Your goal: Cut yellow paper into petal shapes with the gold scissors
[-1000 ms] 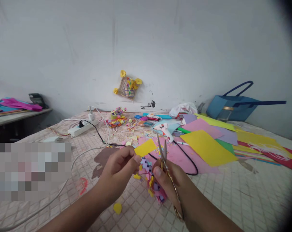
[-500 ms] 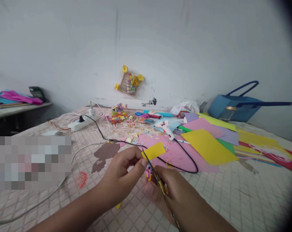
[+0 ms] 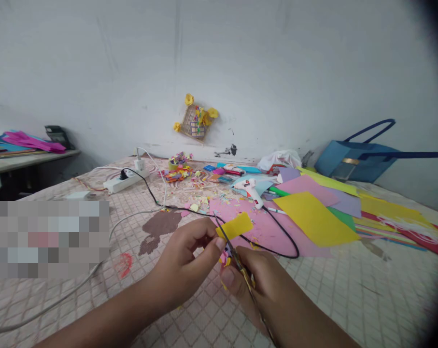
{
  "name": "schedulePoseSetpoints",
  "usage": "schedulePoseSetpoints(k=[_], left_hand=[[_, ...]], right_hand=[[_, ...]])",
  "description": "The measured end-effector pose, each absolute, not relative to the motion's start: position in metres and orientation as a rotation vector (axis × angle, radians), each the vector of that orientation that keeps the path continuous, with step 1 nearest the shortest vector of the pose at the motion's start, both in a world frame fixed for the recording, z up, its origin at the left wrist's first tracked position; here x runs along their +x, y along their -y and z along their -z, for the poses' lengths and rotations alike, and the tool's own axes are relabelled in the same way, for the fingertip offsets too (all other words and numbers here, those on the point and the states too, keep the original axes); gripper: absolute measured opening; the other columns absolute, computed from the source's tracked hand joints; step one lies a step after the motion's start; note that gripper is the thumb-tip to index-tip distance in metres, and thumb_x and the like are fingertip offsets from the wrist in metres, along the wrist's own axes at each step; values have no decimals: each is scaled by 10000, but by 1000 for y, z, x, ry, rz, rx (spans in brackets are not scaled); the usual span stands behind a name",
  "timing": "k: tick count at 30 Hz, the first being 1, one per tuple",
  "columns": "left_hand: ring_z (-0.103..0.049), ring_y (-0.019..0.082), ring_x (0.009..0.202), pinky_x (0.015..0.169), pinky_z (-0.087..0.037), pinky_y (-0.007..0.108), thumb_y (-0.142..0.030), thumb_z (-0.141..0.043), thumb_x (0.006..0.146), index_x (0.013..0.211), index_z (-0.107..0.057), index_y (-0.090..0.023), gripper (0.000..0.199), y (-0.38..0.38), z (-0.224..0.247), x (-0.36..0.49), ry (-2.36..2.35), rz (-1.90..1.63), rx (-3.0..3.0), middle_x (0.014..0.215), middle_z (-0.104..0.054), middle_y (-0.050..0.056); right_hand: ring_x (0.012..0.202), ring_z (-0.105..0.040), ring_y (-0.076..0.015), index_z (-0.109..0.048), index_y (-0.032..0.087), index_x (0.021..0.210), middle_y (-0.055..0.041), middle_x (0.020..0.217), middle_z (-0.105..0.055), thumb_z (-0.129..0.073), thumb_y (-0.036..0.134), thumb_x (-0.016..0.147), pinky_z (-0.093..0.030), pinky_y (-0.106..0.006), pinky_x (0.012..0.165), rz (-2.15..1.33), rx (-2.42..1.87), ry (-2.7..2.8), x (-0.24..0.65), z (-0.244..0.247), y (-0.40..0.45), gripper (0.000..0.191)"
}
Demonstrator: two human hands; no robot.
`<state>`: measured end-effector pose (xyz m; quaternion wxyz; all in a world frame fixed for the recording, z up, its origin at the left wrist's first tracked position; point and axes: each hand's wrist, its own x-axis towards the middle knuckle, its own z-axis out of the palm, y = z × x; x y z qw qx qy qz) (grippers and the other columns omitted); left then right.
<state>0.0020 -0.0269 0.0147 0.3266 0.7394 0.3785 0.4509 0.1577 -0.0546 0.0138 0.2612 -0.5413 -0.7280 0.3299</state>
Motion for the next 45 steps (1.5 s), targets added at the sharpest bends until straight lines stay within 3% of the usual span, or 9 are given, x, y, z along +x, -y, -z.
schedulePoseSetpoints(k=[7,17,24,45], left_hand=[[-450,106,578,545,-370,233,-248,-478,797,625,-497,-163,193,28,-16,2,-976,-1193,1863,607,-490,-6],[-441,97,552,515,-362,221,-266,-486,797,624,-507,-156,206,28,-13,4,-966,-1161,1786,588,-478,-14],[-485,123,635,591,-387,253,-270,-495,804,679,-534,-155,174,26,-16,-1,-965,-1222,1836,660,-532,10],[-466,82,543,525,-388,201,-256,-561,741,598,-517,-153,182,28,-16,9,-854,-1238,1438,555,-519,-25]], right_hand=[[585,-512,-164,-574,201,709,-14,618,-562,-555,554,758,-368,-256,541,-873,-1442,1964,161,-7,51,357],[586,-514,-144,-590,191,746,-10,644,-583,-523,565,781,-374,-245,551,-909,-1409,1981,164,-5,52,381],[558,-487,-136,-572,185,682,-8,609,-558,-551,571,757,-359,-243,524,-874,-1444,1990,167,-1,50,394],[557,-489,-129,-566,187,699,0,615,-563,-512,579,781,-364,-239,531,-829,-1436,1996,167,0,50,403]])
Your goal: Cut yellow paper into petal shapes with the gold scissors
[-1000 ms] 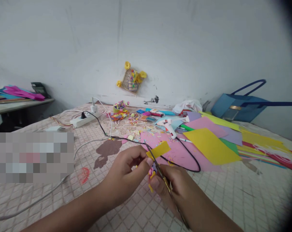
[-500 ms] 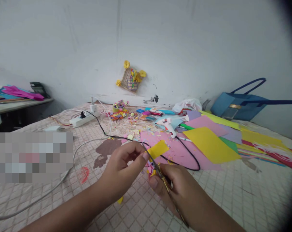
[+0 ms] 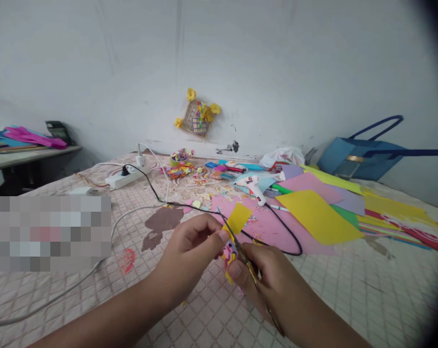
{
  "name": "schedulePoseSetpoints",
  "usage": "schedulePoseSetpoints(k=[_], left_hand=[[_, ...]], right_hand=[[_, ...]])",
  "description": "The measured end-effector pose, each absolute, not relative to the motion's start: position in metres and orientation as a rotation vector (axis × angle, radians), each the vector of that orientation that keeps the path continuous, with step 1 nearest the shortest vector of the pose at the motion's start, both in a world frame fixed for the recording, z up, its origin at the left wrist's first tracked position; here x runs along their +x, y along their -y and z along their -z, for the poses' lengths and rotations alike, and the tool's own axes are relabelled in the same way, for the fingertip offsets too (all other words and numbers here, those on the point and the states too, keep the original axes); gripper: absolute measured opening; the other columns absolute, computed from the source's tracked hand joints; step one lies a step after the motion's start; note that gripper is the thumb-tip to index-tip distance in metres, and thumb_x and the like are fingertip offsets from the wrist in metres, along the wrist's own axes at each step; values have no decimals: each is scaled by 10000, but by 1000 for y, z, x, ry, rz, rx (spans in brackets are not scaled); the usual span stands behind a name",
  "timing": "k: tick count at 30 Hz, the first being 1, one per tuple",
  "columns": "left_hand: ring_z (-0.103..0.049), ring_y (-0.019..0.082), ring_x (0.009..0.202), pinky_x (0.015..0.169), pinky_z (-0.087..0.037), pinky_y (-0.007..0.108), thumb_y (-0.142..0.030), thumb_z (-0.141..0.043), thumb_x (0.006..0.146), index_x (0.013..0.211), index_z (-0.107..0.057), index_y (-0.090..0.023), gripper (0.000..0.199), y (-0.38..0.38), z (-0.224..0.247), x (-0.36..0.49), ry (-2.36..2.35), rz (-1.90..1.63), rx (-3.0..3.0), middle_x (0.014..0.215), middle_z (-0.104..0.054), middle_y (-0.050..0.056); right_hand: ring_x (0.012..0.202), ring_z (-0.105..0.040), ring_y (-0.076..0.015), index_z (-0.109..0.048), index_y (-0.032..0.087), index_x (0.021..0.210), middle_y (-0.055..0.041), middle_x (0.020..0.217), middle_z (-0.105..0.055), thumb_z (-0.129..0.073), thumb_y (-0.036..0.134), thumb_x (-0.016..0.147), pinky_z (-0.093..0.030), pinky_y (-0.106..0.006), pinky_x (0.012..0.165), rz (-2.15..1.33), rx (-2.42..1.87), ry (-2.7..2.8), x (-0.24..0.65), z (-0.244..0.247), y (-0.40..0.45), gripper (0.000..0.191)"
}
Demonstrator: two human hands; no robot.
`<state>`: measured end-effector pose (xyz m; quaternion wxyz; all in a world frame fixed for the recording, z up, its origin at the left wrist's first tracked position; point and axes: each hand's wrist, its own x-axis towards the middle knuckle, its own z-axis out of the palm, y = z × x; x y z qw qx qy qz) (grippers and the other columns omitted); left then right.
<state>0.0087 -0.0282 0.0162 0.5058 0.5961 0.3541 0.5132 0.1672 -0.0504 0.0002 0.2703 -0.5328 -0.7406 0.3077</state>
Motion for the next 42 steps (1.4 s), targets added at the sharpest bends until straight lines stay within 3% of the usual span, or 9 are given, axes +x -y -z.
schedulePoseSetpoints(k=[30,42], left_hand=[[-483,60,522,514,-393,169,-170,-601,689,573,-559,-136,128,32,-15,13,-753,-1143,1184,536,-543,-34],[-452,57,517,508,-364,169,-171,-594,703,575,-558,-129,140,32,-14,13,-752,-1092,1191,534,-517,-33]], right_hand=[[589,-525,-135,-562,177,728,-12,642,-592,-469,592,800,-396,-234,556,-840,-1410,2063,167,1,48,431],[585,-537,-127,-534,194,737,8,645,-596,-467,530,838,-400,-233,554,-826,-1373,2095,171,7,47,357]])
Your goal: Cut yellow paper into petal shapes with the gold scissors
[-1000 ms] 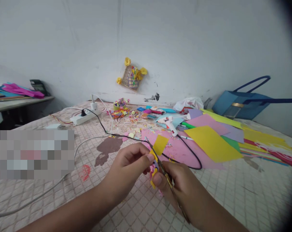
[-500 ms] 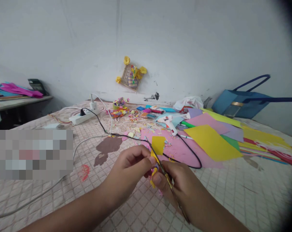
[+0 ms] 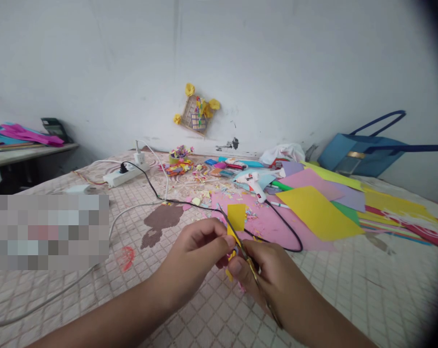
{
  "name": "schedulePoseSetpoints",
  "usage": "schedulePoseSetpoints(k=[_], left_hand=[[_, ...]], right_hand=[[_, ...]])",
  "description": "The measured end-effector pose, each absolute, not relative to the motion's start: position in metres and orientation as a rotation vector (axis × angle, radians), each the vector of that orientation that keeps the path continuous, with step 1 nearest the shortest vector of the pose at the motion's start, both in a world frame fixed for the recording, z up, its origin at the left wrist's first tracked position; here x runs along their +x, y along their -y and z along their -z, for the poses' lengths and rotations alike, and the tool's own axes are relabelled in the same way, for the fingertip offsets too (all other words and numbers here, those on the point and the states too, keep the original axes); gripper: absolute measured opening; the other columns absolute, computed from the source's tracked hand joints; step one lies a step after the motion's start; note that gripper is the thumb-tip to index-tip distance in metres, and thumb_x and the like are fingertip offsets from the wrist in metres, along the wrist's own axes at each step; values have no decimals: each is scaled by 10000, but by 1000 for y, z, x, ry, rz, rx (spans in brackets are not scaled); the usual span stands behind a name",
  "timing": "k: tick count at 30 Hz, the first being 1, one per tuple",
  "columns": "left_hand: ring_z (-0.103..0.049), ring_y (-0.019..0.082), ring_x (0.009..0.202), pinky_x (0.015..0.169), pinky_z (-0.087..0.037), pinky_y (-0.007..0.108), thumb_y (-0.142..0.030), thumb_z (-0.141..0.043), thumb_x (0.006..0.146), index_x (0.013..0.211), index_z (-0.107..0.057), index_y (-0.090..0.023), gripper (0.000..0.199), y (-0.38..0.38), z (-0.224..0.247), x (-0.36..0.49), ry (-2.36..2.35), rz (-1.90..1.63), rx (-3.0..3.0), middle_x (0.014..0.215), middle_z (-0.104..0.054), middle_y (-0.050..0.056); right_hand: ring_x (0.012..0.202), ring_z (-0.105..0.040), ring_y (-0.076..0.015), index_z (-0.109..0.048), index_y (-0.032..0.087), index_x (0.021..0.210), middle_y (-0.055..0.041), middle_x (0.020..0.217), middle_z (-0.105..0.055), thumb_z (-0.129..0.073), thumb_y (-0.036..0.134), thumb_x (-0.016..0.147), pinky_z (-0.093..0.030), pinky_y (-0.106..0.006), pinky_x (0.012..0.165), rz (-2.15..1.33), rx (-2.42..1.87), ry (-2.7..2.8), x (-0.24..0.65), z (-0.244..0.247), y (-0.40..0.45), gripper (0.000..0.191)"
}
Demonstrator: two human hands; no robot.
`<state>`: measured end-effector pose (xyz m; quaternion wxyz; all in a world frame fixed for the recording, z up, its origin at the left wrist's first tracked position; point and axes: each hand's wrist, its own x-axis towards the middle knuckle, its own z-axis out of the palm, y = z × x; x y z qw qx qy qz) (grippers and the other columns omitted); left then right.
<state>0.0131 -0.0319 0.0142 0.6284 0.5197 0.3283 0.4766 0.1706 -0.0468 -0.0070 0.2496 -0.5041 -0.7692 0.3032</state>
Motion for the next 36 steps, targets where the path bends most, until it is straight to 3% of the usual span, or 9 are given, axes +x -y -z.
schedulePoseSetpoints(k=[8,12,16,20,26,33,36], left_hand=[[-429,66,521,506,-348,186,-210,-578,693,565,-518,-137,159,30,-15,13,-796,-1034,1288,540,-489,-33],[-448,96,579,560,-374,219,-265,-516,755,587,-508,-150,203,28,-12,8,-825,-1135,1419,567,-490,-19],[-499,134,848,777,-402,261,-276,-457,838,901,-552,-215,129,21,-12,-5,-823,-1459,1597,879,-555,-4],[-419,185,1131,969,-320,322,-332,-381,896,1130,-533,-263,288,13,-21,-19,-777,-1452,1961,1189,-496,16],[-471,198,1128,1009,-305,348,-401,-238,927,1115,-598,-189,458,4,-27,-27,-605,-1137,2236,1147,-592,63],[-482,197,1160,1014,-308,341,-288,-386,891,1208,-536,-285,351,8,-27,-27,-493,-1011,1930,1192,-602,7],[-456,239,1182,1030,-284,385,-262,-368,853,1142,-606,-234,375,8,-28,-27,-419,-955,1862,1210,-590,34]], right_hand=[[610,-536,-134,-532,195,720,2,664,-601,-474,523,837,-401,-241,582,-816,-1383,2098,170,8,46,353],[565,-505,-125,-513,198,692,15,623,-577,-459,528,842,-368,-232,534,-774,-1380,2108,171,6,46,366],[573,-494,-128,-508,193,671,6,640,-576,-478,536,827,-357,-236,537,-723,-1423,2124,171,4,47,378],[588,-493,-133,-539,192,692,-3,657,-580,-483,544,820,-366,-242,557,-744,-1448,2164,170,4,49,379],[554,-462,-121,-551,188,695,2,626,-551,-483,574,803,-347,-237,538,-764,-1478,2217,172,4,50,407],[517,-419,-111,-533,186,667,13,575,-509,-497,613,769,-306,-236,507,-772,-1465,2231,172,3,50,441],[511,-413,-113,-517,189,637,13,562,-503,-506,624,755,-287,-238,494,-774,-1436,2232,171,2,50,451]])
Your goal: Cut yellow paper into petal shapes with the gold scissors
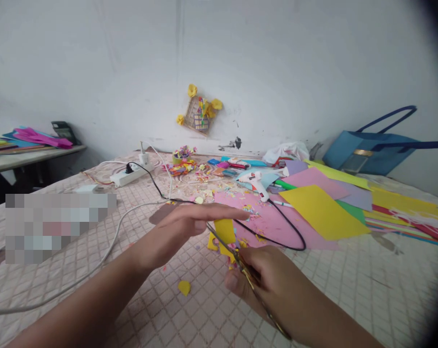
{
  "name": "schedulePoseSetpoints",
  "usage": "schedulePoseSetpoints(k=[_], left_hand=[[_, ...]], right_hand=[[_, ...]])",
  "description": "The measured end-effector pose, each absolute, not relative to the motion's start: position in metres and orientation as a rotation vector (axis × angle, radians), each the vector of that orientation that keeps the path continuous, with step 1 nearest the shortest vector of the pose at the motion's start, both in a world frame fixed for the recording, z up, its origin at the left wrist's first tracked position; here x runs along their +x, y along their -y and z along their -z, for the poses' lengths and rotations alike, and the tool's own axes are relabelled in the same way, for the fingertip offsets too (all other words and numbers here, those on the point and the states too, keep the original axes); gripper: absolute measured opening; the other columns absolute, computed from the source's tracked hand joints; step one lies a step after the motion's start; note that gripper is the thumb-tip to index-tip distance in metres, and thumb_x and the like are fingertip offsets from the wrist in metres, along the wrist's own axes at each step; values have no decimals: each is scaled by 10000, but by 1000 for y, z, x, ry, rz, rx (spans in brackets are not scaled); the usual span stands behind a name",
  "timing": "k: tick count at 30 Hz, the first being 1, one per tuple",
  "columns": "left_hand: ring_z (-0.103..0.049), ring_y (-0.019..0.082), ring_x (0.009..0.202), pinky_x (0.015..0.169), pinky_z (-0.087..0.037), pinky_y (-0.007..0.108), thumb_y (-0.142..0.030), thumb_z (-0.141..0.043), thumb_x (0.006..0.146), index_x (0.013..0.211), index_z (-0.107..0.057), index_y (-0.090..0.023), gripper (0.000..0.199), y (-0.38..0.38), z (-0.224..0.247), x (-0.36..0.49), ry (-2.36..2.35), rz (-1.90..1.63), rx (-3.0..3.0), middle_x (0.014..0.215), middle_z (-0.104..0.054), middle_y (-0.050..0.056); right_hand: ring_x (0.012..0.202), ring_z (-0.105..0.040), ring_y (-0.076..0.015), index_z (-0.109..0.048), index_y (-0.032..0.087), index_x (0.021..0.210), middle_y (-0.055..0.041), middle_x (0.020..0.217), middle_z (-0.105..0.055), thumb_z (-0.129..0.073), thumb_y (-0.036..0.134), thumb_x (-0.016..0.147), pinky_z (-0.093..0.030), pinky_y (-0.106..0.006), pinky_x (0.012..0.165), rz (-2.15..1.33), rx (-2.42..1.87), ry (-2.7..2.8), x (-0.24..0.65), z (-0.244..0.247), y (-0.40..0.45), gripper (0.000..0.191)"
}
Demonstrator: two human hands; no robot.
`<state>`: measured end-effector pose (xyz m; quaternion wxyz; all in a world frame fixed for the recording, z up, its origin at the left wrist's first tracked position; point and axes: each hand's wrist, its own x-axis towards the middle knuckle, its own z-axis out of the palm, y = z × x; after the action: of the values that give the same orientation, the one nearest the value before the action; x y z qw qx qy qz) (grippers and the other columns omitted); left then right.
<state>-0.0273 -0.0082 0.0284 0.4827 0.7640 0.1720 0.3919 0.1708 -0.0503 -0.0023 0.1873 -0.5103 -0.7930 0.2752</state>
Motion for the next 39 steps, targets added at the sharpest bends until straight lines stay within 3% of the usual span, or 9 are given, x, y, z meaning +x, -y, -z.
schedulePoseSetpoints(k=[6,20,26,39], left_hand=[[-468,269,1153,1014,-307,420,-183,-525,736,1093,-636,-217,375,3,-29,-31,-401,-982,1866,1184,-596,63],[-533,239,1083,848,-472,341,-132,-545,792,1028,-663,-202,273,11,-38,-29,-560,-968,1851,1103,-629,87],[-594,196,955,814,-484,319,-164,-537,817,1091,-613,-218,289,9,-34,-28,-533,-908,1747,1097,-629,76],[-606,187,919,784,-489,299,-148,-576,792,1051,-634,-203,271,6,-33,-29,-512,-931,1691,1054,-640,81]], right_hand=[[502,-409,-108,-512,189,639,19,550,-493,-495,632,758,-280,-236,485,-801,-1440,2213,172,2,52,460],[490,-391,-102,-496,185,633,23,539,-474,-479,665,740,-263,-232,472,-811,-1422,2197,174,5,53,492],[491,-396,-100,-497,184,637,24,549,-477,-481,662,743,-271,-231,482,-814,-1422,2198,174,4,51,489],[508,-410,-107,-479,185,622,20,551,-483,-437,657,772,-283,-232,490,-806,-1408,2186,173,2,52,497]])
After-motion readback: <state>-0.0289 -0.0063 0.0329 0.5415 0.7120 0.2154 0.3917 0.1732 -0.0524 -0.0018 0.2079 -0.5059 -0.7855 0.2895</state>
